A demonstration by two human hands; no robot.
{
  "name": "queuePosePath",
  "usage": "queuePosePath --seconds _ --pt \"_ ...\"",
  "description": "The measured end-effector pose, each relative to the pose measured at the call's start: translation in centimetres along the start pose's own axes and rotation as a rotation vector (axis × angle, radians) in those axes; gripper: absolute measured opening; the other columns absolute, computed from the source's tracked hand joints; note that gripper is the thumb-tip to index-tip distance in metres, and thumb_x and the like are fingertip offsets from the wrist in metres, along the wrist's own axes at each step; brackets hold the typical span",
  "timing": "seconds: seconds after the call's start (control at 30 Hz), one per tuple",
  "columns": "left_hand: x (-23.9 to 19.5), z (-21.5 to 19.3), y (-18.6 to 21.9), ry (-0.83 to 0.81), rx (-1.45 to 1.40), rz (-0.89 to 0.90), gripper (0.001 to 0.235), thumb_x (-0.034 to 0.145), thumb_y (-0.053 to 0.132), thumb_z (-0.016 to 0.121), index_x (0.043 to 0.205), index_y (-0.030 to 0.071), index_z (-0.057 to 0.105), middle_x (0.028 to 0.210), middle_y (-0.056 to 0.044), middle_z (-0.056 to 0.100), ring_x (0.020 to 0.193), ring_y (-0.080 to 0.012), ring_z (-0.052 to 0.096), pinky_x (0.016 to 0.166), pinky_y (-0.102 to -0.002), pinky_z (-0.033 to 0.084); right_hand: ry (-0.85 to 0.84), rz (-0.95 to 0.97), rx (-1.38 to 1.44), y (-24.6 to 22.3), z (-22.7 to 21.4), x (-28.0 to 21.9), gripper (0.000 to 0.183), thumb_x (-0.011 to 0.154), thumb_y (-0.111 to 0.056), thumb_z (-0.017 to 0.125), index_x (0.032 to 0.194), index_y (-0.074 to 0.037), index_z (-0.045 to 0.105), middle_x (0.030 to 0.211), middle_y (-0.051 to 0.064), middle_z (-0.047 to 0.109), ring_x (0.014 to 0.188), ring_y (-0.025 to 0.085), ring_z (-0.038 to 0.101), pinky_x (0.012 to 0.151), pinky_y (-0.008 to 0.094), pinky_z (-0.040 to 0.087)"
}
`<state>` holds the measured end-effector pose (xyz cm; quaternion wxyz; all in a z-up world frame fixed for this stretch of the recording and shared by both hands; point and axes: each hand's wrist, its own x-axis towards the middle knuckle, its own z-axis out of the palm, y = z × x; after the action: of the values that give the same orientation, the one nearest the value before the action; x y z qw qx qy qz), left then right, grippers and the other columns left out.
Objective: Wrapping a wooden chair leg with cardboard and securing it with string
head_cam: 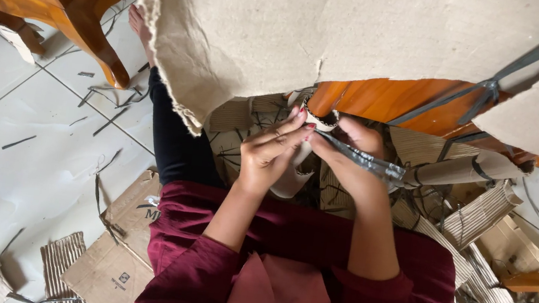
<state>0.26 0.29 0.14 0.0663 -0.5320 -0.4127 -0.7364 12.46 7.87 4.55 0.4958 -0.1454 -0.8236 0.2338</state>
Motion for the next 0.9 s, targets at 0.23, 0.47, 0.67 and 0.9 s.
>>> queuePosePath --seconds 0.23,0.47,0.67,0.9 --pt "0.0 1.0 1.3 0.059 0.142 0.021 0.024 0.086 -0.001 0.081 0.104 0.014 0.082 0.117 -0.011 0.074 0.114 -0.0244 0.068 0.093 -0.033 0.06 -0.169 0.302 0.243 -0.5 -4.7 -1.3 0.039 0.077 0.014 0.084 0.114 0.007 0.075 0.095 0.025 0.077 0.077 0.025 0.076 0.074 0.03 0.059" --pt "0.5 1.7 2.6 0.099 0.147 0.036 0.017 0.087 0.002 0.08 0.1 0.012 0.082 0.114 -0.013 0.074 0.112 -0.0259 0.068 0.091 -0.034 0.06 -0.102 0.457 0.056 -0.7 -7.1 -4.2 0.022 0.083 0.01 0.076 0.1 -0.003 0.078 0.072 0.013 0.075 0.065 0.008 0.058 0.06 0.026 0.049" --pt "0.0 2.4 2.7 0.112 0.11 -0.002 0.013 0.09 0.002 0.077 0.101 0.008 0.081 0.115 -0.017 0.074 0.112 -0.0315 0.067 0.093 -0.039 0.06 -0.112 0.55 0.04 -0.6 -9.5 -5.0 0.014 0.098 -0.012 0.072 0.087 -0.008 0.08 0.055 0.006 0.068 0.047 0.005 0.048 0.048 0.021 0.042" --pt "-1.1 2.7 2.1 0.005 0.147 0.037 0.014 0.09 0.0 0.076 0.099 0.01 0.081 0.131 -0.017 0.066 0.125 -0.0336 0.06 0.098 -0.042 0.058 0.046 0.599 0.104 0.0 -11.4 -6.4 0.022 0.103 -0.017 0.069 0.085 -0.006 0.077 0.057 0.006 0.06 0.055 0.007 0.047 0.058 0.024 0.045"
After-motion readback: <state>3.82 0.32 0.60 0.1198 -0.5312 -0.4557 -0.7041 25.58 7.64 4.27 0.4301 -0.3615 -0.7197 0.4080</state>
